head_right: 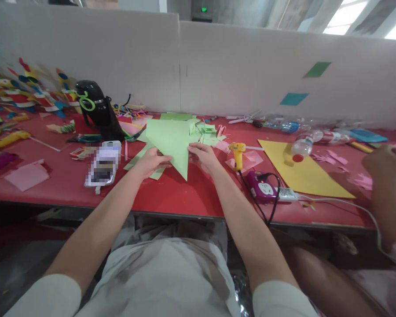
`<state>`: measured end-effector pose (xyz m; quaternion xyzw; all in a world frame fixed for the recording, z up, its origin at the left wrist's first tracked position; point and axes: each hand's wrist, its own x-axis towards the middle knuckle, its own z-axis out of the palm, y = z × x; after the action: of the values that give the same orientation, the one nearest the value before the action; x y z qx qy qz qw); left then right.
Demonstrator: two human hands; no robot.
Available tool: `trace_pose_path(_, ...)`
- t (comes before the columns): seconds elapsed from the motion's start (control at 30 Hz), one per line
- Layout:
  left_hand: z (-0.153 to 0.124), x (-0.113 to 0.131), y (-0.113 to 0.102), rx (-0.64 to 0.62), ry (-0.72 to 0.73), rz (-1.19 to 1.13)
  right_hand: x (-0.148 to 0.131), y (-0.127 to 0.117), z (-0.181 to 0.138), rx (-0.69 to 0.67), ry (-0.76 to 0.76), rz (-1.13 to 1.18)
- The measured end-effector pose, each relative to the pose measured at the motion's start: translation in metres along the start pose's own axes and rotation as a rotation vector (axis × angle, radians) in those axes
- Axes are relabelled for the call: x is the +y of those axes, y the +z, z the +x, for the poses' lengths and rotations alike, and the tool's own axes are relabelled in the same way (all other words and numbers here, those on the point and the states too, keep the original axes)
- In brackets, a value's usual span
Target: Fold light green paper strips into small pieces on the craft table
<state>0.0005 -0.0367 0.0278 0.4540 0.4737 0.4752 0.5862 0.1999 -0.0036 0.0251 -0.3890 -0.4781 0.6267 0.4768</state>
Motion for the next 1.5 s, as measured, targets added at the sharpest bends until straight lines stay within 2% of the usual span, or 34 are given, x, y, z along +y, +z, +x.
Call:
trace_pose_path(0.23, 0.003, -0.002, -0.005, -0.024, -0.021, 0.026, 0.001, -0.002, -0.004, 0.026, -0.076, -0.114)
trace_pose_path(0.43, 0.006, 0.002, -0.013, 0.15, 0.095, -0.105, 0.001, -0.002, -0.007, -0.012, -0.095, -0.172)
trace_pose_path(0.7, 0.007, 0.001, -0.016, 0.112, 0.099, -0.116, 0.004, -0.002, -0.008, 0.01, -0.147, -0.205)
trace_pose_path(0.9, 0.011, 0.002, -0.028, 0.189, 0.22, -0.18, 0.002, -0.004, -0.009, 0.018, -0.112, -0.213)
trace_pose_path(1.07, 0.011, 0.002, -0.029, 0.126, 0.291, -0.068, -0.001, -0.012, -0.007, 0.026, -0.021, -0.135)
trace_pose_path(1.4, 0.009, 0.002, -0.028, -0.036, 0.293, -0.031, -0.005, -0.024, -0.004, 0.09, -0.116, 0.0)
trace_pose_path(1.5, 0.009, 0.002, -0.028, -0.035, 0.255, -0.096, -0.005, -0.027, -0.003, 0.052, -0.143, 0.04)
